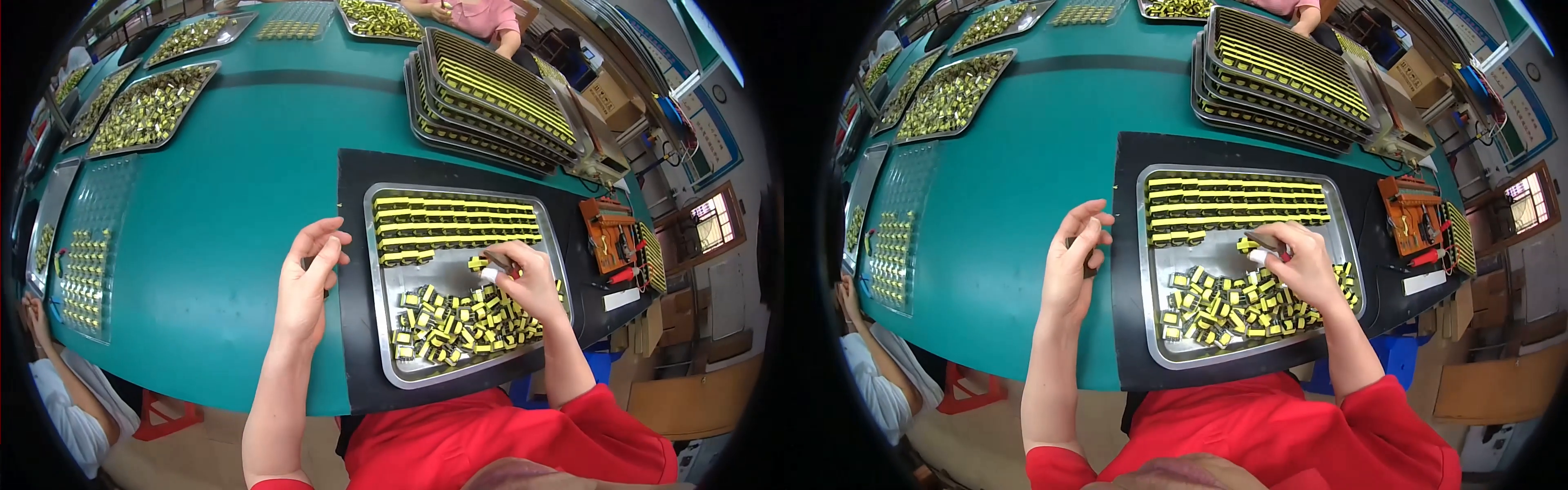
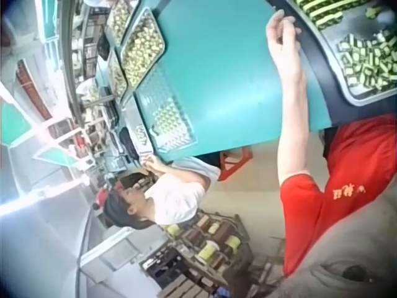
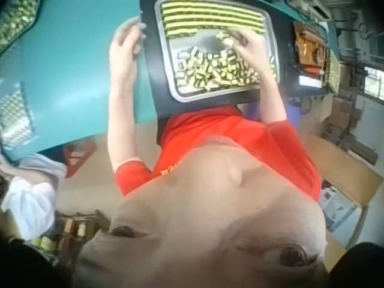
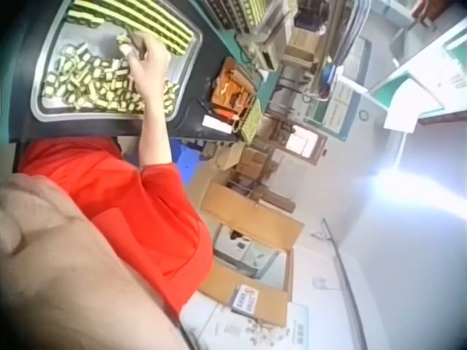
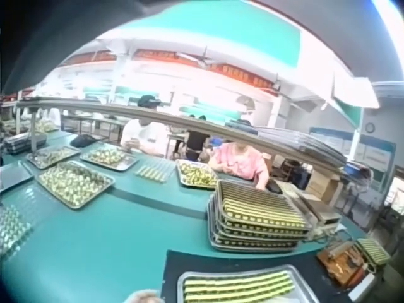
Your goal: The person assembles small yellow electronic components into black rectangular plastic housings by hand, taking the components from a tray and inserting them into the housings.
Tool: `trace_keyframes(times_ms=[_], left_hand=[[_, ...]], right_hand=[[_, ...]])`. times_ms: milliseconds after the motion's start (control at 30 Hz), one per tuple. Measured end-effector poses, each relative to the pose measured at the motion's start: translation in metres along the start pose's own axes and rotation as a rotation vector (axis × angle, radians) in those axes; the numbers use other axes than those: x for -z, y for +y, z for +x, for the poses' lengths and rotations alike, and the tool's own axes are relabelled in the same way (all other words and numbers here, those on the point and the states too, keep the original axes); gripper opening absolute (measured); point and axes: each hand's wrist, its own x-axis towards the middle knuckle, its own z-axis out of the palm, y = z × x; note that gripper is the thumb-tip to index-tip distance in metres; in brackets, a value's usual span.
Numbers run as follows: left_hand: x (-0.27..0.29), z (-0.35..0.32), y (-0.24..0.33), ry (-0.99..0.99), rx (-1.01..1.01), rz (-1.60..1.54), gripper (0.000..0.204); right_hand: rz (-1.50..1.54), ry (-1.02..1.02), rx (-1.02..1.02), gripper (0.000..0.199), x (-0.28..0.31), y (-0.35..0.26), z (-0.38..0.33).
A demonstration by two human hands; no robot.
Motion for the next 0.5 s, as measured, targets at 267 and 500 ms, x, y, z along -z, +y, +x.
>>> trace_keyframes(times_ms=[267, 500], left_hand=[[-0.005, 0.007, -0.007, -0.024, -0.069, 0.174, 0.028], [-0.002, 0.005, -0.011, -0.008, -0.043, 0.219, 0.027]], right_hand=[[-0.089, -0.016, 0.045, 0.03, -0.015, 0.008, 0.009], [-0.103, -0.052, 0.092, 0.031, -0.024, 0.007, 0.007]])
